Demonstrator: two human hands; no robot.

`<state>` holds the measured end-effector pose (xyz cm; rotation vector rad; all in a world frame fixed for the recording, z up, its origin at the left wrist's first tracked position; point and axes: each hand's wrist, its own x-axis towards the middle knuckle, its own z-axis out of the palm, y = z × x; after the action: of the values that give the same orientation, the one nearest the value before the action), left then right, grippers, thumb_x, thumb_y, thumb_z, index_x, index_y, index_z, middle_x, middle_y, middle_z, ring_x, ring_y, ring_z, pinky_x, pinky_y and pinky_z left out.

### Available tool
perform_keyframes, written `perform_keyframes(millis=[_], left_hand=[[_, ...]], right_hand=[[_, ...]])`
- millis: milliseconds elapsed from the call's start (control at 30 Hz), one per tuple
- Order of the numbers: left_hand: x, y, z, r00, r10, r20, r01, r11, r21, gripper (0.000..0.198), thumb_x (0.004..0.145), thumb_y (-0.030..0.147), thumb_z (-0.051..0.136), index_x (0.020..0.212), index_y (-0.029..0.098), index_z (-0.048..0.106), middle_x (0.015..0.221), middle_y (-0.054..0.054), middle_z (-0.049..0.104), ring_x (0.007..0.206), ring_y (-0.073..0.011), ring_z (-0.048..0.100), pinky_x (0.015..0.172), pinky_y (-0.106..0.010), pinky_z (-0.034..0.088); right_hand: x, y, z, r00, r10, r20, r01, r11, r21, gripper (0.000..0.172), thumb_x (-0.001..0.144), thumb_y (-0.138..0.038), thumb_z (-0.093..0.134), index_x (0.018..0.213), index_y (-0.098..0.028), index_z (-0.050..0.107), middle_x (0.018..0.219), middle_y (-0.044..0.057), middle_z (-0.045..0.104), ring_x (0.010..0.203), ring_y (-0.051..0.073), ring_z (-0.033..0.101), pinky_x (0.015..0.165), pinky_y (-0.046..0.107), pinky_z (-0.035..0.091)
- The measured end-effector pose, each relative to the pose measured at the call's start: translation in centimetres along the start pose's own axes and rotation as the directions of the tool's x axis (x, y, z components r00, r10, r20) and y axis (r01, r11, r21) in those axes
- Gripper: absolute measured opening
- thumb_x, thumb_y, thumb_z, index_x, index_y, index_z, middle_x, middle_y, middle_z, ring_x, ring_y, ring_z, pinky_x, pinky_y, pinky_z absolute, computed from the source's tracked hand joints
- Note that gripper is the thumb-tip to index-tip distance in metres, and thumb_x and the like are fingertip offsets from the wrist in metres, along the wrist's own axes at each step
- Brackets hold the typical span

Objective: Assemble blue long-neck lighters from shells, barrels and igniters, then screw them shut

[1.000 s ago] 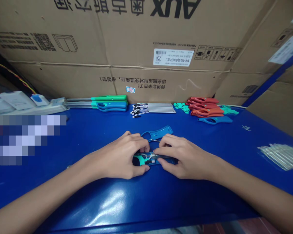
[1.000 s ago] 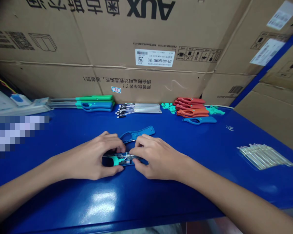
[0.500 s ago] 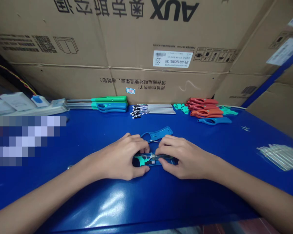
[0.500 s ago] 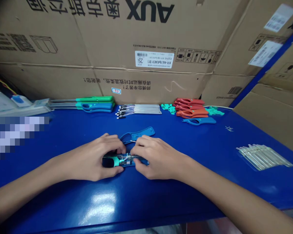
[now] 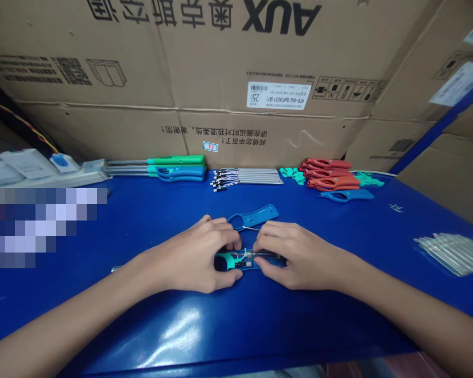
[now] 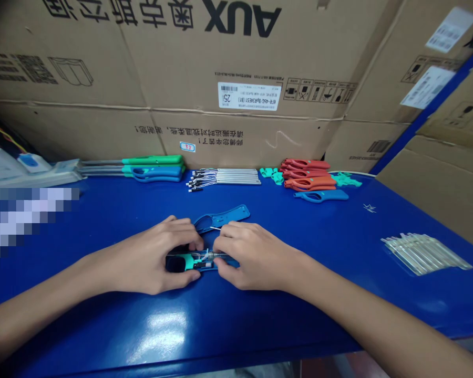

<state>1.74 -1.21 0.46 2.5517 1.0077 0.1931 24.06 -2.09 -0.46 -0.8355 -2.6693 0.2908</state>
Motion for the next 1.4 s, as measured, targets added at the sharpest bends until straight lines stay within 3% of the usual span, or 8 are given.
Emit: perform_keyframes(millis=[233, 433, 633, 1000, 1400], left_hand=[[0.13, 0.06, -0.04, 1.000, -0.004, 0.005, 0.004, 1.000, 0.013, 0.024, 0.076, 0.039, 0.065, 0.092, 0.021, 0.060, 0.091, 0.000, 0.061, 0.091, -0.0233, 0.058, 0.095, -0.050, 0.037], [-0.12, 0.42, -0.14, 1.000, 0.018, -0.010, -0.018, 0.999, 0.035, 0.023, 0.077, 0.035, 0.065, 0.096, 0.023, 0.059, 0.096, 0.000, 0.060, 0.097, -0.0241, 0.057, 0.103, -0.058, 0.028], [-0.16, 0.53, -0.12, 0.998, 0.062, -0.006, -0.062, 0.998, 0.030, 0.015, 0.079, 0.032, 0.064, 0.090, 0.022, 0.057, 0.091, 0.001, 0.060, 0.093, -0.0209, 0.057, 0.100, -0.048, 0.033], [-0.11, 0.41, -0.17, 0.998, 0.066, 0.005, -0.066, 0.998, 0.019, 0.015, 0.080, 0.032, 0.063, 0.091, 0.022, 0.060, 0.092, 0.000, 0.061, 0.091, -0.0204, 0.059, 0.095, -0.042, 0.037], [-0.08, 0.42, -0.13, 0.999, 0.040, 0.006, -0.040, 0.998, -0.048, 0.016, 0.080, 0.031, 0.064, 0.091, 0.022, 0.059, 0.099, -0.001, 0.062, 0.100, -0.0216, 0.057, 0.098, -0.041, 0.036]], right_hand=[[-0.21, -0.02, -0.08, 1.000, -0.006, 0.024, 0.006, 1.000, -0.002, 0.015, 0.087, -0.018, 0.055, 0.090, -0.013, 0.069, 0.084, 0.008, 0.063, 0.080, 0.018, 0.058, 0.073, 0.030, 0.045], [-0.24, 0.05, -0.19, 0.999, -0.018, 0.035, 0.019, 0.999, -0.027, 0.018, 0.089, -0.019, 0.054, 0.093, -0.013, 0.070, 0.087, 0.008, 0.063, 0.083, 0.018, 0.057, 0.076, 0.030, 0.044], [-0.35, 0.11, -0.34, 0.998, -0.045, 0.043, 0.047, 0.997, -0.059, 0.020, 0.091, -0.020, 0.052, 0.093, -0.012, 0.070, 0.086, 0.009, 0.063, 0.083, 0.019, 0.057, 0.078, 0.032, 0.044], [-0.31, -0.11, -0.53, 0.995, -0.042, 0.090, 0.049, 0.995, -0.084, 0.022, 0.093, -0.021, 0.049, 0.092, -0.013, 0.069, 0.086, 0.009, 0.061, 0.083, 0.019, 0.056, 0.078, 0.032, 0.044], [-0.32, 0.26, -0.42, 0.996, -0.038, 0.080, 0.043, 0.998, -0.051, 0.024, 0.096, -0.022, 0.046, 0.100, -0.013, 0.068, 0.093, 0.010, 0.061, 0.087, 0.019, 0.055, 0.080, 0.033, 0.045]])
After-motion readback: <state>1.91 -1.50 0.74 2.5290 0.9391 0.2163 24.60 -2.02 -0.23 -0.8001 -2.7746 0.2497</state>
